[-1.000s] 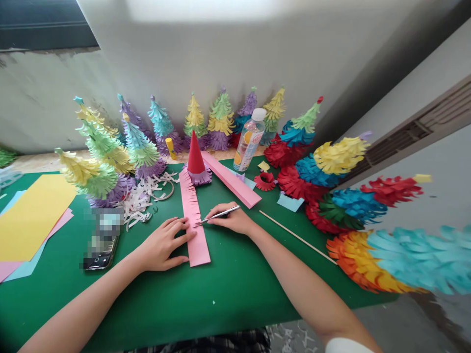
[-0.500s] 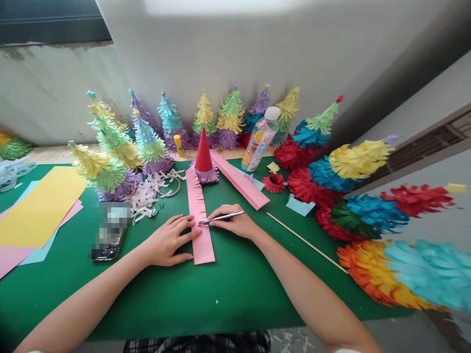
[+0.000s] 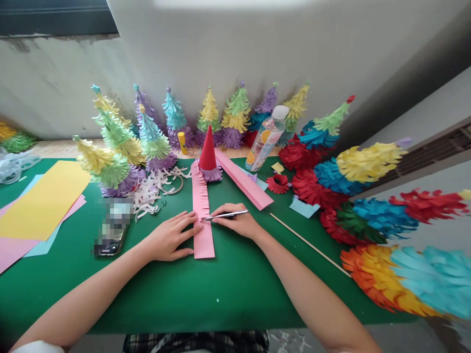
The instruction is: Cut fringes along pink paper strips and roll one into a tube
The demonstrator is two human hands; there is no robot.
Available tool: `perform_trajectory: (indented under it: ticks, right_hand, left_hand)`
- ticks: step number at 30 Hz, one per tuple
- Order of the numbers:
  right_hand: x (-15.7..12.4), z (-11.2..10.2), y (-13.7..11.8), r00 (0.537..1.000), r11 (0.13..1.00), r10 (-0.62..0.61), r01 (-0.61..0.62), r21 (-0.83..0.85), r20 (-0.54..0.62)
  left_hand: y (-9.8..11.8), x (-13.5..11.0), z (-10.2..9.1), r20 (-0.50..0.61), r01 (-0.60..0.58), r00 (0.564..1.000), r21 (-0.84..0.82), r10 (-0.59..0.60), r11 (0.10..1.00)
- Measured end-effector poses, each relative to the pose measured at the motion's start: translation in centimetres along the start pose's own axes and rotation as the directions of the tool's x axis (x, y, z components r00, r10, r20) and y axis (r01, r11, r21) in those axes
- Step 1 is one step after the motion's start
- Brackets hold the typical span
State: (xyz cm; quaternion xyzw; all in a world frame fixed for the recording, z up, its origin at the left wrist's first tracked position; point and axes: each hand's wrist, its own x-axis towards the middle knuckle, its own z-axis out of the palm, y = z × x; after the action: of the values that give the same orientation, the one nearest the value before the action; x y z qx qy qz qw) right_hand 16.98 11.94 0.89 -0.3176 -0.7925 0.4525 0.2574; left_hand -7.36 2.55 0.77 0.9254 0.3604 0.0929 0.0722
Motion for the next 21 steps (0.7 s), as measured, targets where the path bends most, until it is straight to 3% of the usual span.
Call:
perform_trajectory:
  ticks: [7, 21]
  right_hand:
    - [0.0, 0.2, -0.1, 0.992, 0.991, 0.093, -0.084, 0.107, -0.083]
    - [-0.1, 0.7, 0.9, 0.998, 0.991, 0.038, -0.043, 0.124, 0.044]
  left_hand:
    - [0.2, -0.1, -0.5, 0.016, -0.01, 1.0, -0.031, 0.01, 0.999]
    - [0.2, -0.1, -0.5, 0.024, 0.0, 1.0, -0.031, 0.001, 1.0]
